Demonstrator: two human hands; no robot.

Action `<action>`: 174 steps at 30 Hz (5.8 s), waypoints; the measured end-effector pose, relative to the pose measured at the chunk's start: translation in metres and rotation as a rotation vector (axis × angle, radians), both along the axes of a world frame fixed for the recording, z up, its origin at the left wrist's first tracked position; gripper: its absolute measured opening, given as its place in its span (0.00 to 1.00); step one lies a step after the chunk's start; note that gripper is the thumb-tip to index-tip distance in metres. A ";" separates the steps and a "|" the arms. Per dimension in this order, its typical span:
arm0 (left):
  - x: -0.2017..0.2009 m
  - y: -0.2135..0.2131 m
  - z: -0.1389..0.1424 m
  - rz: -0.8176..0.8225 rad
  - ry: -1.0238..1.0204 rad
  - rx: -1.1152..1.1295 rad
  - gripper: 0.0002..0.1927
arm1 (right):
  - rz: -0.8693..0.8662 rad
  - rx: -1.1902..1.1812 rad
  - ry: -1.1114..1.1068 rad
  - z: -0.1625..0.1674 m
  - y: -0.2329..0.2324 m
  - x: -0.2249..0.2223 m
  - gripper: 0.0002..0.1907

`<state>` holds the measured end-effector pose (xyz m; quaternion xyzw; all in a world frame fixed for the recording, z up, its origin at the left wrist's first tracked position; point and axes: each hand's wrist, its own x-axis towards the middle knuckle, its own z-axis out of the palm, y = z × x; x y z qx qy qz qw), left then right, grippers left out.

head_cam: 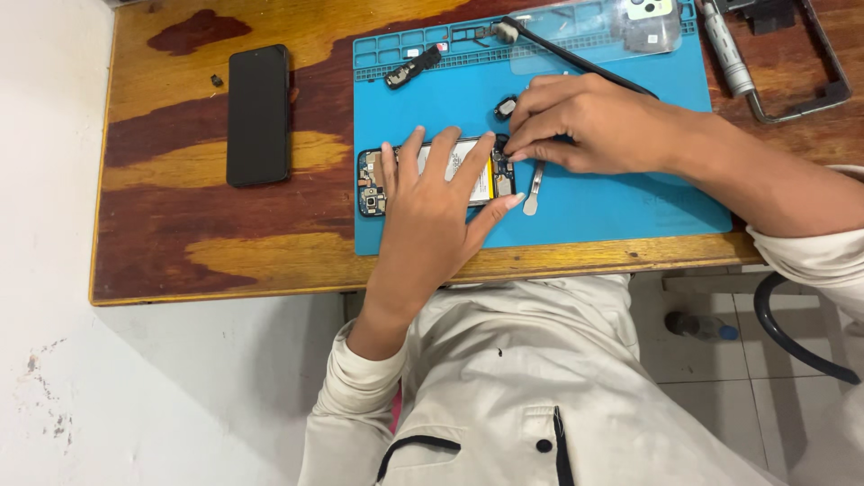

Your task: The person works on a disassembled smartphone, repeatedly connecting and disconnecting small ribbon cables and flex connectors on the logic board. They use a plastic spudger and tweezers to manipulate the connectors and reposition components while the phone remains open on a blue mat.

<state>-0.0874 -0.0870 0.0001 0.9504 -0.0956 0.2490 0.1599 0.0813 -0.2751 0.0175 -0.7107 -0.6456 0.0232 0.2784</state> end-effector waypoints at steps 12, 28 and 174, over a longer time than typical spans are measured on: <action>0.000 0.000 0.000 -0.005 -0.016 -0.005 0.31 | 0.048 -0.072 0.117 0.007 -0.004 0.009 0.20; 0.000 -0.001 0.001 -0.012 -0.036 -0.032 0.30 | -0.026 -0.051 0.162 0.008 0.001 0.015 0.13; 0.001 -0.001 -0.004 0.010 -0.028 -0.016 0.33 | 0.136 0.124 -0.715 0.010 0.003 0.005 0.20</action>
